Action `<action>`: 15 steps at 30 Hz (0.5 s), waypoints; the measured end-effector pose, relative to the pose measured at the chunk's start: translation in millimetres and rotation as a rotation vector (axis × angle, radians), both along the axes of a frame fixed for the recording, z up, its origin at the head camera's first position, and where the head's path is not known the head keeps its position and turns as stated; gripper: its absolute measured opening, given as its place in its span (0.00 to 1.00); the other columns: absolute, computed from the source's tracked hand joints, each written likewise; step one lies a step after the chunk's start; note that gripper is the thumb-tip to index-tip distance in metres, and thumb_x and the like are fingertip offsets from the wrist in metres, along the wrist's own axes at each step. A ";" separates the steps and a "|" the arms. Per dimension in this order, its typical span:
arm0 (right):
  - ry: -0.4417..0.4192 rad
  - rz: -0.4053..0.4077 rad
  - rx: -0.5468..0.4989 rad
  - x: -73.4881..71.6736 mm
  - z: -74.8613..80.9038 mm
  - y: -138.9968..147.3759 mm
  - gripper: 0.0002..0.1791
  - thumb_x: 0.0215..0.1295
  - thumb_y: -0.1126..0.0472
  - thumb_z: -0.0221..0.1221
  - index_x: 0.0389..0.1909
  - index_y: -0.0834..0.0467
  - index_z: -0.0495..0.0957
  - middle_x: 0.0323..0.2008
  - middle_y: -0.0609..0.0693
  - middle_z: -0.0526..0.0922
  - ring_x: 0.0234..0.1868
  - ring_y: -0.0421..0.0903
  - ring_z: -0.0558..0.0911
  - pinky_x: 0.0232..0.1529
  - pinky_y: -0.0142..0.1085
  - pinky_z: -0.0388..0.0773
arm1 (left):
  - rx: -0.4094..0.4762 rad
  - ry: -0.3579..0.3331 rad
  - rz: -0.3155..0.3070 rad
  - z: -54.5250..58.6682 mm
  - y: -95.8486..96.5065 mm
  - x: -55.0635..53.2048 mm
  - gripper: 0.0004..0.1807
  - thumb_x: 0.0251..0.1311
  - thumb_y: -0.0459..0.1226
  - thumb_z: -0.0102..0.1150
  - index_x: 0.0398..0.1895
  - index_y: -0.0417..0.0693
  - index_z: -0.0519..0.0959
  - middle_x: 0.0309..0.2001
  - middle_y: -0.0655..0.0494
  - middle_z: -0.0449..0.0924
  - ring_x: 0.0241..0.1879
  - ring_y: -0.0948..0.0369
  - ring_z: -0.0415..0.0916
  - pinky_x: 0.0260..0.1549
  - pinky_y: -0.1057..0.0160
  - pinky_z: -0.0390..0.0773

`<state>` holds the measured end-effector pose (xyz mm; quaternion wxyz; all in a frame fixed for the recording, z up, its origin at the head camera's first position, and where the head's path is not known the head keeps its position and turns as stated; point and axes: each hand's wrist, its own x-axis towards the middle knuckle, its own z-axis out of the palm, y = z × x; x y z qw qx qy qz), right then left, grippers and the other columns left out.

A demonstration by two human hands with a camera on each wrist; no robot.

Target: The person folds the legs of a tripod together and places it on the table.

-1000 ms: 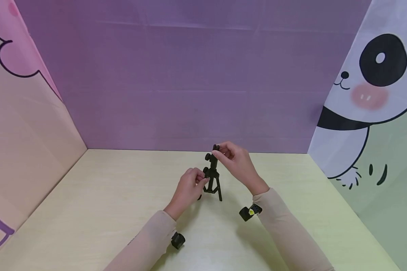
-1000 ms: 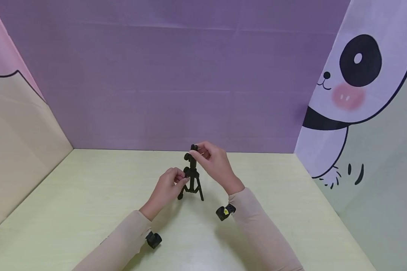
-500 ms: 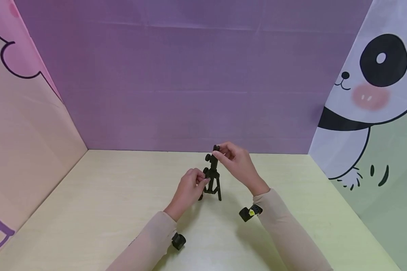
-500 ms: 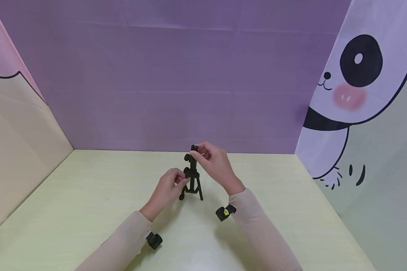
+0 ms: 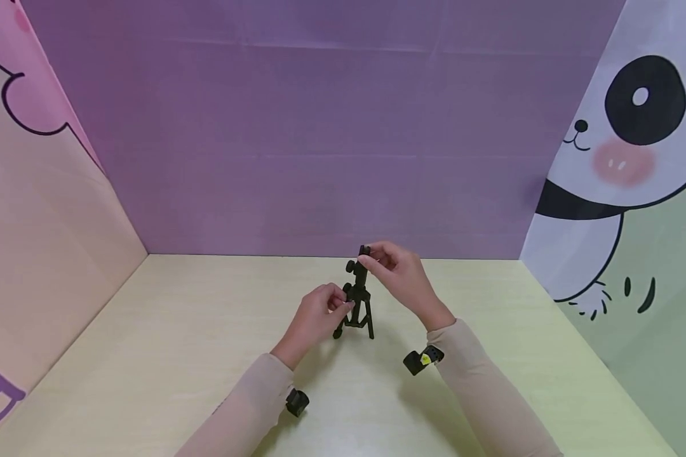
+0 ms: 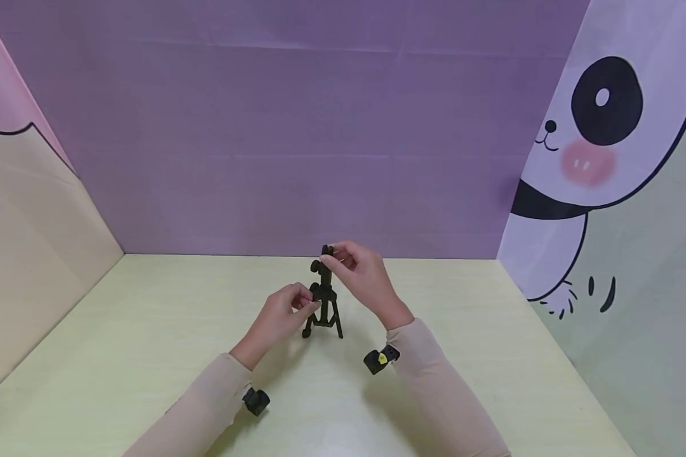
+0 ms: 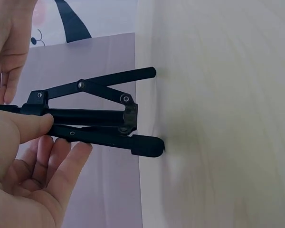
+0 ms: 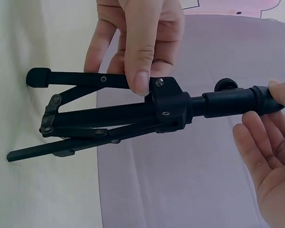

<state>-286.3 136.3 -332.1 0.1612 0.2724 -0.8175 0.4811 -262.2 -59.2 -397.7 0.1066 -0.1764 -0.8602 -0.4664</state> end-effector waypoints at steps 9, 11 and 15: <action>-0.018 0.000 -0.008 -0.1 0.4 0.4 0.15 0.69 0.51 0.64 0.51 0.54 0.83 0.36 0.45 0.84 0.34 0.48 0.82 0.35 0.37 0.78 | -0.010 0.024 0.000 -1.1 -4.3 -2.9 0.06 0.62 0.36 0.67 0.36 0.43 0.81 0.31 0.59 0.77 0.35 0.61 0.79 0.37 0.59 0.79; -0.013 -0.001 -0.006 0.4 -0.4 0.8 0.15 0.69 0.51 0.64 0.52 0.54 0.83 0.38 0.45 0.85 0.35 0.45 0.83 0.37 0.38 0.79 | -0.015 0.028 0.003 -0.7 -5.4 -2.7 0.06 0.62 0.37 0.68 0.36 0.43 0.82 0.31 0.59 0.77 0.35 0.61 0.79 0.37 0.59 0.79; -0.004 -0.003 0.000 2.0 -3.8 3.1 0.17 0.69 0.51 0.64 0.54 0.54 0.82 0.41 0.45 0.86 0.38 0.42 0.84 0.42 0.40 0.80 | -0.037 0.027 0.002 0.6 -8.2 -2.1 0.06 0.61 0.38 0.69 0.36 0.45 0.84 0.31 0.61 0.77 0.34 0.63 0.79 0.35 0.60 0.78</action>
